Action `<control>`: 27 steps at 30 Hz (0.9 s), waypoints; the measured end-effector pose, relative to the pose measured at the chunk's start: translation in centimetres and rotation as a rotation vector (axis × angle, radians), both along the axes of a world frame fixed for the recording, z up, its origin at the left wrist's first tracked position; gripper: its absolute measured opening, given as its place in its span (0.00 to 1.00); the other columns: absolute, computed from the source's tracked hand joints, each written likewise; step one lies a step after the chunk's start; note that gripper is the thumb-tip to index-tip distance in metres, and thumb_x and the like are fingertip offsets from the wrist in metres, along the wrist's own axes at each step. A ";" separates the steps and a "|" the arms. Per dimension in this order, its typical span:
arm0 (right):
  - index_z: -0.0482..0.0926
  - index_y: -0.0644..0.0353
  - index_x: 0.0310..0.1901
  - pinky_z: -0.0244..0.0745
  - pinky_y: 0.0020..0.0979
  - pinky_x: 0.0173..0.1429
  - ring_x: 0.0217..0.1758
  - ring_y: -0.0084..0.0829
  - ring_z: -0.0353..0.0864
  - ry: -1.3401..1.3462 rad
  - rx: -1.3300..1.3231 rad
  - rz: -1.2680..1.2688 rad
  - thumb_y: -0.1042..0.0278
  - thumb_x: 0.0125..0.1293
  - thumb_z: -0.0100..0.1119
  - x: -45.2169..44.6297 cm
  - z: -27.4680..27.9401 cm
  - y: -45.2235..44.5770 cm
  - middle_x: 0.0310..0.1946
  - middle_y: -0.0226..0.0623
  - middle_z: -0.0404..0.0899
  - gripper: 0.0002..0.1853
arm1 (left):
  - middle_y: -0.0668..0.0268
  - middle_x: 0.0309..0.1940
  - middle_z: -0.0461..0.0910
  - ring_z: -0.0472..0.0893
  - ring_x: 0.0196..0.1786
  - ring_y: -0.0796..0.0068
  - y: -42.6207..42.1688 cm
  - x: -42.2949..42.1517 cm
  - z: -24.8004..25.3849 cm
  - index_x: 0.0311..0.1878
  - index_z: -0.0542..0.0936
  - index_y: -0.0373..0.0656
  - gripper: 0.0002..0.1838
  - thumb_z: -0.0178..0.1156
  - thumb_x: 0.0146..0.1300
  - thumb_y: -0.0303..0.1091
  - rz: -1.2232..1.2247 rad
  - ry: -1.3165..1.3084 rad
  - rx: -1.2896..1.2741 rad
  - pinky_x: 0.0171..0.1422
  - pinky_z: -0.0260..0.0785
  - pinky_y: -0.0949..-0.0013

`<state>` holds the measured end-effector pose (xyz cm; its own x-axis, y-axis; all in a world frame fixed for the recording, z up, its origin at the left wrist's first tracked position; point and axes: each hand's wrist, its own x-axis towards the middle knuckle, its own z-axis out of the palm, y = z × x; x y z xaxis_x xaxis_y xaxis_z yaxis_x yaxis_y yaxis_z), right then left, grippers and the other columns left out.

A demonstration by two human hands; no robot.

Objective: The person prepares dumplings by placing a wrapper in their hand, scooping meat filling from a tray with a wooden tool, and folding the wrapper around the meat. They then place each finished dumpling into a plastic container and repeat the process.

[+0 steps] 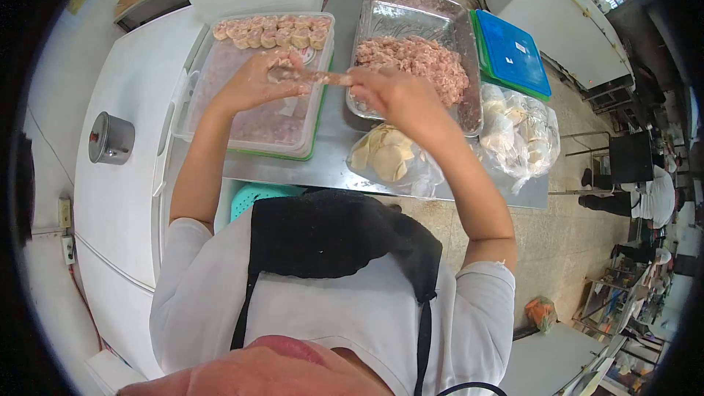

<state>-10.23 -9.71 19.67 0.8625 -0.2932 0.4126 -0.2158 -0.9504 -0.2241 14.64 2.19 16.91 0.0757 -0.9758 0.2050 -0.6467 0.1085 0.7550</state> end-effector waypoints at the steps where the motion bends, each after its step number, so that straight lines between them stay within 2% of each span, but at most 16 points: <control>1: 0.81 0.52 0.46 0.76 0.39 0.37 0.35 0.42 0.81 0.050 0.015 -0.018 0.56 0.65 0.57 0.2 0.6 -0.4 0.33 0.37 0.81 0.13 | 0.64 0.35 0.82 0.78 0.41 0.72 0.4 0.3 -0.1 0.43 0.79 0.38 0.21 0.73 0.50 0.40 -0.002 0.004 -0.002 0.49 0.70 0.68; 4: 0.81 0.52 0.46 0.76 0.40 0.39 0.37 0.43 0.81 0.130 0.057 -0.043 0.56 0.66 0.56 1.1 2.4 0.2 0.35 0.39 0.81 0.13 | 0.60 0.37 0.82 0.80 0.40 0.69 1.6 1.3 0.3 0.43 0.80 0.38 0.24 0.73 0.49 0.46 0.023 0.076 -0.067 0.50 0.70 0.66; 6: 0.81 0.53 0.46 0.76 0.41 0.39 0.38 0.44 0.81 -0.089 0.141 0.072 0.56 0.66 0.55 2.1 1.8 1.6 0.37 0.41 0.81 0.13 | 0.61 0.37 0.82 0.79 0.41 0.70 2.1 1.6 0.8 0.43 0.80 0.39 0.24 0.73 0.49 0.46 -0.013 0.174 -0.042 0.50 0.70 0.66; 7: 0.80 0.54 0.47 0.76 0.40 0.39 0.38 0.45 0.81 0.020 0.107 0.016 0.56 0.67 0.55 2.8 1.3 2.1 0.39 0.43 0.82 0.14 | 0.61 0.37 0.82 0.79 0.41 0.70 2.1 2.2 0.5 0.43 0.80 0.39 0.24 0.73 0.49 0.46 -0.018 0.178 -0.040 0.50 0.70 0.66; 9: 0.80 0.55 0.48 0.76 0.41 0.40 0.38 0.46 0.81 0.017 0.143 0.013 0.56 0.67 0.55 3.5 -0.5 1.7 0.39 0.43 0.82 0.15 | 0.66 0.35 0.82 0.77 0.42 0.78 1.8 3.7 -0.2 0.44 0.79 0.39 0.22 0.73 0.49 0.40 0.023 0.014 -0.024 0.50 0.69 0.70; 14: 0.80 0.57 0.48 0.75 0.40 0.42 0.37 0.47 0.81 0.097 0.239 -0.028 0.58 0.66 0.57 2.4 -1.0 0.9 0.38 0.44 0.82 0.15 | 0.64 0.38 0.80 0.77 0.41 0.76 3.5 8.9 -1.0 0.50 0.78 0.39 0.25 0.71 0.51 0.39 0.057 -0.030 0.061 0.49 0.69 0.70; 16: 0.80 0.58 0.50 0.75 0.39 0.41 0.36 0.46 0.81 0.104 0.349 -0.088 0.62 0.65 0.58 0.7 -2.1 0.3 0.37 0.45 0.82 0.14 | 0.63 0.39 0.80 0.78 0.41 0.76 3.9 12.3 -1.7 0.53 0.77 0.39 0.26 0.70 0.52 0.39 0.096 -0.070 0.082 0.49 0.70 0.70; 17: 0.80 0.58 0.50 0.75 0.39 0.41 0.36 0.46 0.81 0.105 0.349 -0.083 0.62 0.65 0.58 -0.4 -3.1 -0.1 0.37 0.45 0.82 0.14 | 0.60 0.41 0.80 0.79 0.43 0.70 3.7 14.6 -2.9 0.52 0.78 0.39 0.26 0.70 0.50 0.40 0.152 -0.024 0.131 0.50 0.70 0.68; 18: 0.78 0.62 0.52 0.73 0.34 0.39 0.35 0.37 0.80 0.033 0.381 -0.112 0.63 0.66 0.58 -1.7 -4.3 -0.6 0.35 0.41 0.82 0.16 | 0.57 0.44 0.81 0.80 0.44 0.64 3.4 16.4 -3.7 0.52 0.78 0.39 0.27 0.70 0.49 0.41 0.207 0.022 0.180 0.51 0.70 0.66; 19: 0.77 0.67 0.55 0.70 0.30 0.37 0.33 0.27 0.78 -0.041 0.414 -0.143 0.65 0.67 0.57 -2.9 -5.0 -0.9 0.34 0.37 0.83 0.18 | 0.57 0.44 0.81 0.80 0.44 0.64 3.2 17.4 -3.9 0.52 0.78 0.39 0.27 0.70 0.49 0.41 0.210 0.019 0.181 0.51 0.70 0.66; 20: 0.77 0.67 0.55 0.70 0.30 0.37 0.33 0.27 0.78 -0.043 0.417 -0.141 0.65 0.67 0.57 -4.1 -5.3 -1.0 0.34 0.37 0.83 0.18 | 0.55 0.45 0.81 0.80 0.45 0.61 3.0 18.4 -4.1 0.54 0.77 0.39 0.29 0.69 0.49 0.41 0.315 -0.148 0.195 0.52 0.71 0.65; 21: 0.76 0.67 0.55 0.69 0.26 0.35 0.32 0.22 0.75 -0.032 0.561 -0.275 0.64 0.68 0.57 -5.3 -5.6 -1.0 0.32 0.31 0.81 0.19 | 0.53 0.46 0.81 0.80 0.47 0.57 2.7 19.1 -4.3 0.57 0.76 0.40 0.31 0.69 0.49 0.40 0.418 -0.316 0.208 0.54 0.71 0.63; 22: 0.76 0.67 0.56 0.67 0.23 0.34 0.31 0.16 0.71 -0.021 0.705 -0.410 0.63 0.68 0.57 -6.3 -5.8 -0.9 0.31 0.26 0.78 0.19 | 0.53 0.46 0.81 0.80 0.47 0.57 2.2 19.8 -5.3 0.57 0.76 0.40 0.31 0.69 0.49 0.40 0.418 -0.319 0.210 0.54 0.71 0.63; 24: 0.77 0.66 0.56 0.65 0.20 0.34 0.30 0.15 0.68 -0.044 0.746 -0.470 0.63 0.68 0.57 -8.4 -6.5 -1.0 0.31 0.25 0.76 0.19 | 0.48 0.47 0.79 0.79 0.50 0.50 1.3 20.1 -6.6 0.64 0.69 0.41 0.36 0.68 0.50 0.37 0.620 -0.478 -0.038 0.56 0.71 0.59; 25: 0.77 0.65 0.56 0.64 0.18 0.33 0.28 0.15 0.66 -0.064 0.785 -0.531 0.63 0.68 0.58 -9.1 -6.9 -0.8 0.30 0.23 0.75 0.19 | 0.48 0.47 0.79 0.79 0.50 0.50 1.0 20.0 -6.6 0.64 0.69 0.41 0.36 0.68 0.50 0.37 0.618 -0.481 -0.037 0.56 0.71 0.59; 27: 0.78 0.64 0.54 0.65 0.20 0.36 0.31 0.15 0.68 -0.078 0.835 -0.571 0.63 0.68 0.59 -10.3 -7.3 -0.3 0.31 0.25 0.76 0.18 | 0.46 0.49 0.78 0.78 0.53 0.47 -0.1 19.0 -6.2 0.69 0.60 0.42 0.41 0.66 0.52 0.34 0.561 -0.334 0.087 0.56 0.70 0.56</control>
<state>-20.58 -10.06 12.34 0.4824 -0.8737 -0.0635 -0.5452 -0.2427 -0.8024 33.66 2.08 10.72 0.5239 -0.8207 0.2280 -0.7882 -0.3656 0.4950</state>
